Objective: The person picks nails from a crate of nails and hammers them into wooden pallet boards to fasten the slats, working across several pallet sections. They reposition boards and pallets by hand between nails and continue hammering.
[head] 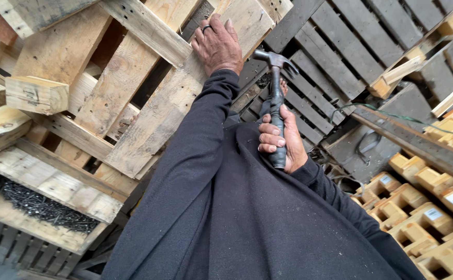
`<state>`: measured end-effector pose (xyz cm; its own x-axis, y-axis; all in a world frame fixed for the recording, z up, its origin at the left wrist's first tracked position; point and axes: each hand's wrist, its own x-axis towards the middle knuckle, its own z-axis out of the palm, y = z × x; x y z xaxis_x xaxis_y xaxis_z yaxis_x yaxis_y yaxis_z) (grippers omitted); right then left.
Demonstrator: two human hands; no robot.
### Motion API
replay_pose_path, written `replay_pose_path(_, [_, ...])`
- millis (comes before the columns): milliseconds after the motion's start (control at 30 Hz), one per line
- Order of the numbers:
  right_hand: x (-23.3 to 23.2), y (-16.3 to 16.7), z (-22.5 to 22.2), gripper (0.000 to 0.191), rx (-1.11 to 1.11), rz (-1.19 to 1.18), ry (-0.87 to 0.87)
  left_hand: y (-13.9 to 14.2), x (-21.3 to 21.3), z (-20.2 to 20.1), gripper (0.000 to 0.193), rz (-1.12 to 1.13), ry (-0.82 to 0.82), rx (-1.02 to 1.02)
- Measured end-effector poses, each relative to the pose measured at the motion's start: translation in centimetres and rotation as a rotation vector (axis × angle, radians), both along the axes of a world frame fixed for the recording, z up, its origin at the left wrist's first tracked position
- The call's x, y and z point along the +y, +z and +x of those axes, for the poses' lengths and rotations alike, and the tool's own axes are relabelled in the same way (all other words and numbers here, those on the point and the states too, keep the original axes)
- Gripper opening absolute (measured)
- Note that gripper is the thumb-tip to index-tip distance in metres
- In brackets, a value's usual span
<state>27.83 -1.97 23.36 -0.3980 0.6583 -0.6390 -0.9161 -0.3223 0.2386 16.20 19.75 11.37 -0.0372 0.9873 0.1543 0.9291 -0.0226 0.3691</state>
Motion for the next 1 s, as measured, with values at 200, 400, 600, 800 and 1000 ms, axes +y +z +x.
replay_pose_path(200, [1.8, 2.9, 2.6, 0.045, -0.225, 0.005, 0.168, 0.9, 0.7, 0.1, 0.030, -0.107, 0.016, -0.005])
replay_pose_path(400, [3.8, 8.4, 9.3, 0.025, -1.136, 0.403, 0.150, 0.0, 1.3, 0.2, 0.032, -0.051, 0.021, -0.035])
replay_pose_path(600, [8.6, 3.8, 11.2, 0.026, -1.945, 0.839, 0.750, -1.4, 1.7, 0.1, 0.030, -0.074, -0.002, -0.010])
replay_pose_path(800, [8.7, 9.1, 15.1, 0.031, -1.947, 0.737, 0.751, -1.9, 1.9, 0.4, 0.032, -0.020, 0.014, 0.024])
replay_pose_path(1000, [13.0, 17.7, 19.9, 0.033, -1.162, 1.386, -0.482, -2.1, 1.9, 0.2, 0.038, 0.018, 0.025, 0.042])
